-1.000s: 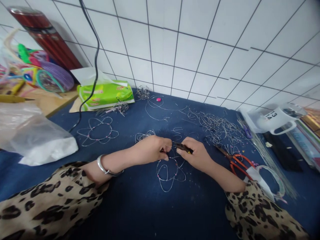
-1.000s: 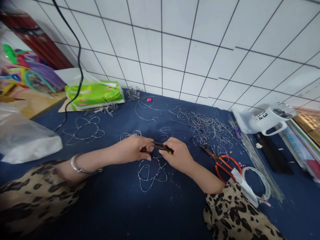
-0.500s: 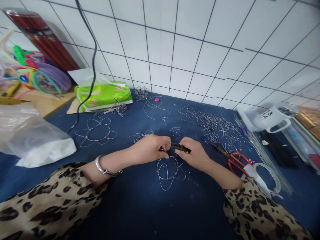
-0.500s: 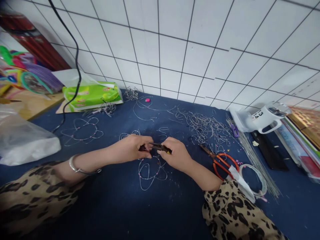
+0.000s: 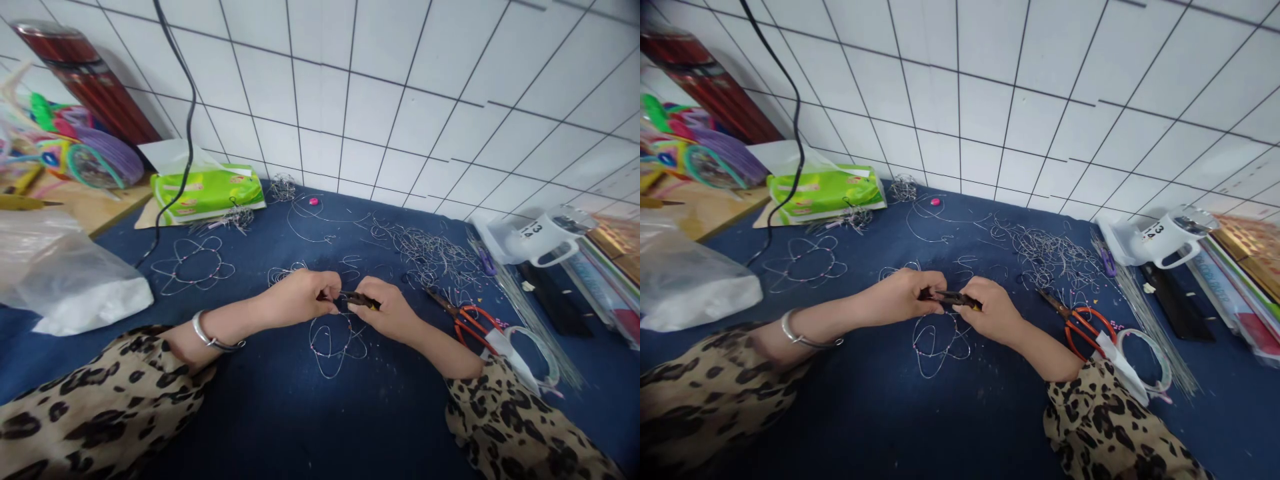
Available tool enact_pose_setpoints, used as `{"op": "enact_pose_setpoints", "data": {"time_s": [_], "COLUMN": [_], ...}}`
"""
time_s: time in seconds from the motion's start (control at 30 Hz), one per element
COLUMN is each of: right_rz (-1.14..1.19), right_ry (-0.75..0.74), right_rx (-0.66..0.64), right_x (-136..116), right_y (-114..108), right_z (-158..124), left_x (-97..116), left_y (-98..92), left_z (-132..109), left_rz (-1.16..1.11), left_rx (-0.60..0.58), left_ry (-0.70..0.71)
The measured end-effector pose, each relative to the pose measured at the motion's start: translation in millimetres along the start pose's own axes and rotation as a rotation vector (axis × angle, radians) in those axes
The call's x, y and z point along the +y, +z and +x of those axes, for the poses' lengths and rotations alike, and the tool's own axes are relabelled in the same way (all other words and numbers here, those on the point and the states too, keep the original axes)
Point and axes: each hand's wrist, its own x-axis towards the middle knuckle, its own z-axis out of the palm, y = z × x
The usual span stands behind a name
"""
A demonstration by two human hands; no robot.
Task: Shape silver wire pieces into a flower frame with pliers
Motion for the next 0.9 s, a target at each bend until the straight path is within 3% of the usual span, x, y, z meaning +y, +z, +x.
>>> {"op": "enact_pose_setpoints", "data": {"time_s": [0.43, 0.9], "right_rz": [0.022, 0.001], "right_ry": [-0.022, -0.042], "right_rx": [0.021, 0.033], "right_x": [0.8, 1.9], "right_y": [1.4, 2.9], "right_z": [-0.9, 0.0], "left_x": [-2.4, -6.9], "left_y": [4.1, 11.2], "left_z": [1.0, 1.7], "left_rz": [0.007, 0.077], "left_rx": [-0.017, -0.018], "left_ry": [0.013, 0.146]}}
